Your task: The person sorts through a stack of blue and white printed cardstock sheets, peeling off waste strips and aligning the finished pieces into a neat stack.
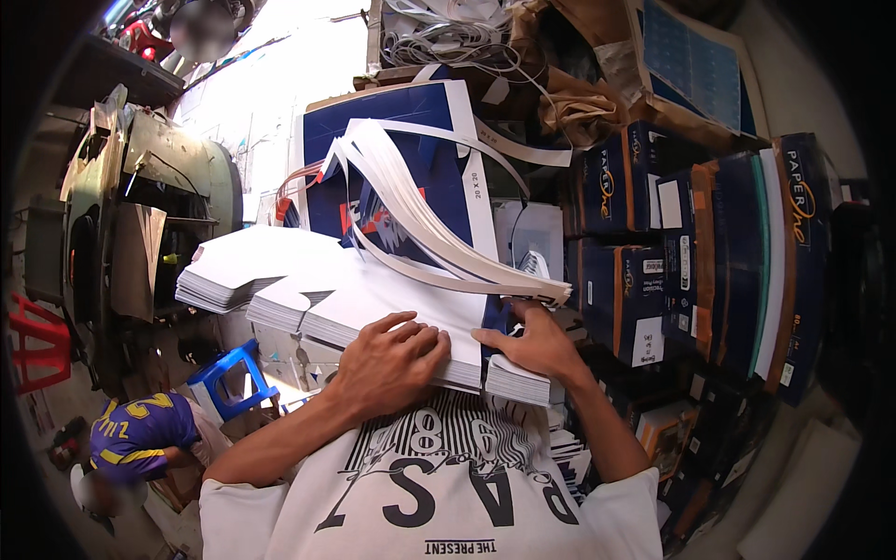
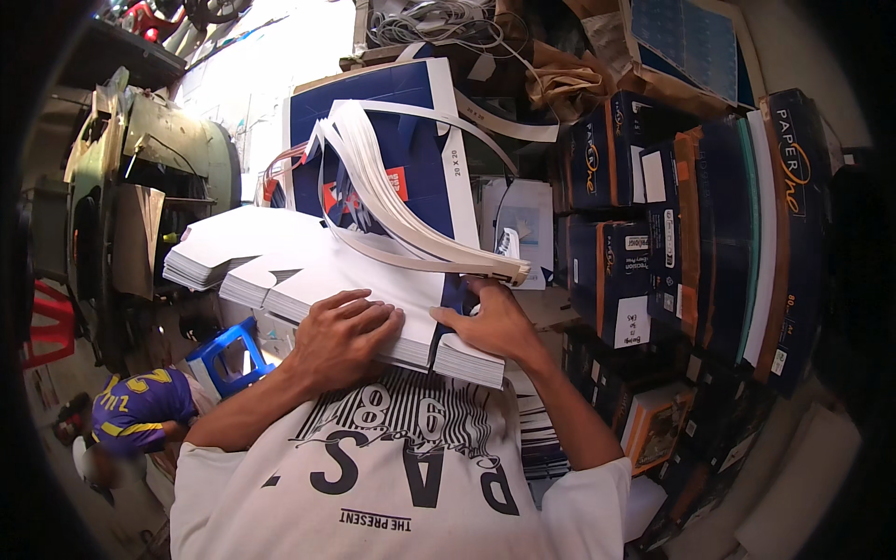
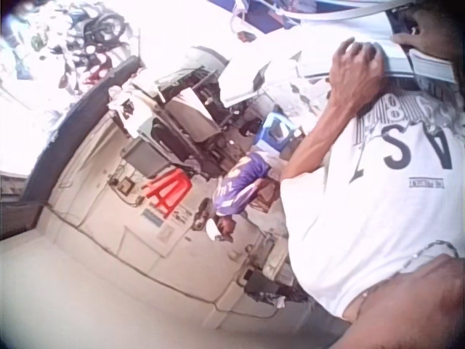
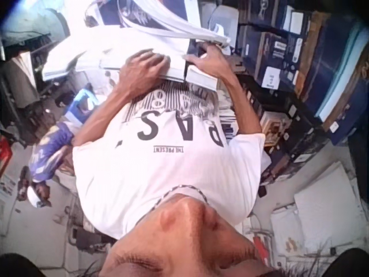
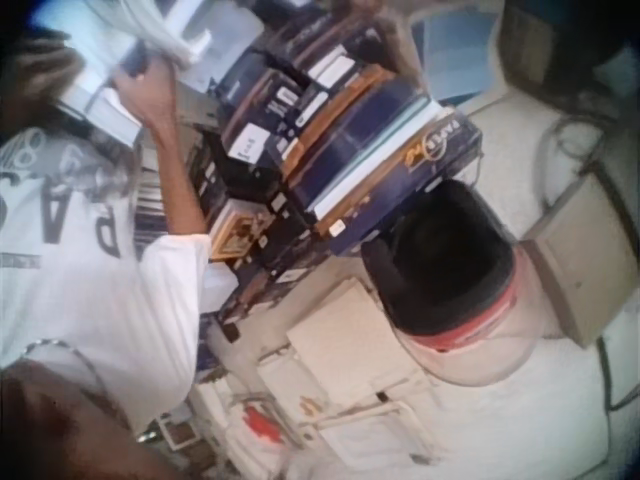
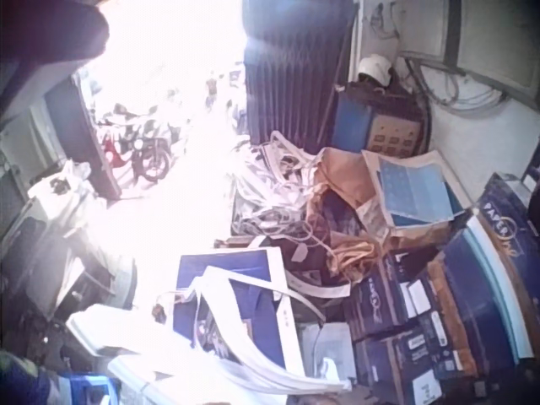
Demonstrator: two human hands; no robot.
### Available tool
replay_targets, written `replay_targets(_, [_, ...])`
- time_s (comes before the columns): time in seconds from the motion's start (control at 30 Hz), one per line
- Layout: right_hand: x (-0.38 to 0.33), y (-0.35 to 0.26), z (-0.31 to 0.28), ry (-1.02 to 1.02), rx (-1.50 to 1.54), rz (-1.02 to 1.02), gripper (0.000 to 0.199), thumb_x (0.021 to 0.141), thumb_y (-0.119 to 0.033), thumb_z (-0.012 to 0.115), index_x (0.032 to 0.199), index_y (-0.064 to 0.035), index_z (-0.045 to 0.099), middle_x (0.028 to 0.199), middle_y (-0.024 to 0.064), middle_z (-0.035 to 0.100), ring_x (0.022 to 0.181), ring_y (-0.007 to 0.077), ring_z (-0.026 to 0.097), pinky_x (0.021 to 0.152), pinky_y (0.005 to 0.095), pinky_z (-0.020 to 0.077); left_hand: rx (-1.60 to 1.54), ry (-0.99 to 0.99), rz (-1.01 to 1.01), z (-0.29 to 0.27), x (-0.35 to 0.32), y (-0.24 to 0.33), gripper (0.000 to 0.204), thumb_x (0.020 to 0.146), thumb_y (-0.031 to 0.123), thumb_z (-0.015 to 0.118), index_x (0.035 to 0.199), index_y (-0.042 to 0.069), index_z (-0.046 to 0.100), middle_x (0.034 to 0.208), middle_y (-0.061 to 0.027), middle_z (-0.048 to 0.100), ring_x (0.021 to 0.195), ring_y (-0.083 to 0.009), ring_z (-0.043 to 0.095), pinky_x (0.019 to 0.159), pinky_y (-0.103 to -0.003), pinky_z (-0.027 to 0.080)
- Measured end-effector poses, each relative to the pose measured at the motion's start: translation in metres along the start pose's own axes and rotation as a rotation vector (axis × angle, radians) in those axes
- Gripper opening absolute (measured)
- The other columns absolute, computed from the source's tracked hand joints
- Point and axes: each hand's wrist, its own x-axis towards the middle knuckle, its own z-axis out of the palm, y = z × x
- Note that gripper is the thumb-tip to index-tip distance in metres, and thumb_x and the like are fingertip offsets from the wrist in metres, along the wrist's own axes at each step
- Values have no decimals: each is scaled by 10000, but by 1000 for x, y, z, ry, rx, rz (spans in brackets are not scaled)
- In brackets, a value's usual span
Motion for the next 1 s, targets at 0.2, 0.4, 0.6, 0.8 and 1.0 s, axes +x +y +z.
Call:
replay_targets(0.2, [-12, 7, 20, 371, -263, -697, 469, 858, -197, 731, 1268, -18, 589, 1158, 178, 644, 1062, 346, 622, 951, 421, 472, -16, -42, -11, -2, -1, 1, 517, 678, 302, 809, 1126, 90, 661, 1076, -62, 701, 1015, -219, 680, 914, -370, 532])
replay_targets(0.4, [-12, 25, 36, 483, -140, -759, 392, 809, -100, 756, 1173, -4, 646, 1070, 172, 681, 893, 299, 687, 805, 347, 541, -69, -87, -3, -11, 5, -2, 510, 651, 303, 812, 1088, 88, 662, 1027, -53, 697, 973, -204, 687, 847, -348, 549])
replay_targets(0.6, [-2, 19, 25, 55, 597, 17, 247, 835, -142, 765, 1014, 13, 695, 885, 84, 717, 779, 131, 669, 754, 257, 525, -9, 3, 85, -7, -6, -3, 321, 797, 214, 650, 1074, 50, 651, 1006, -72, 682, 971, -216, 686, 889, -353, 545])
replay_targets(0.8, [-16, 15, 37, 388, -70, -621, 339, 849, -176, 747, 1139, -15, 675, 1030, 160, 696, 911, 299, 689, 811, 364, 533, -147, -143, -9, -16, 12, -8, 445, 655, 292, 812, 1032, 92, 689, 956, -48, 693, 930, -214, 687, 813, -373, 553])
replay_targets(1.0, [-21, 12, 37, 607, 342, -481, 231, 851, -86, 746, 1036, 37, 681, 907, 98, 708, 801, 187, 672, 752, 301, 519, -150, -138, 5, -18, 8, -15, 388, 672, 257, 787, 996, 72, 680, 922, -47, 682, 863, -190, 683, 729, -350, 555])
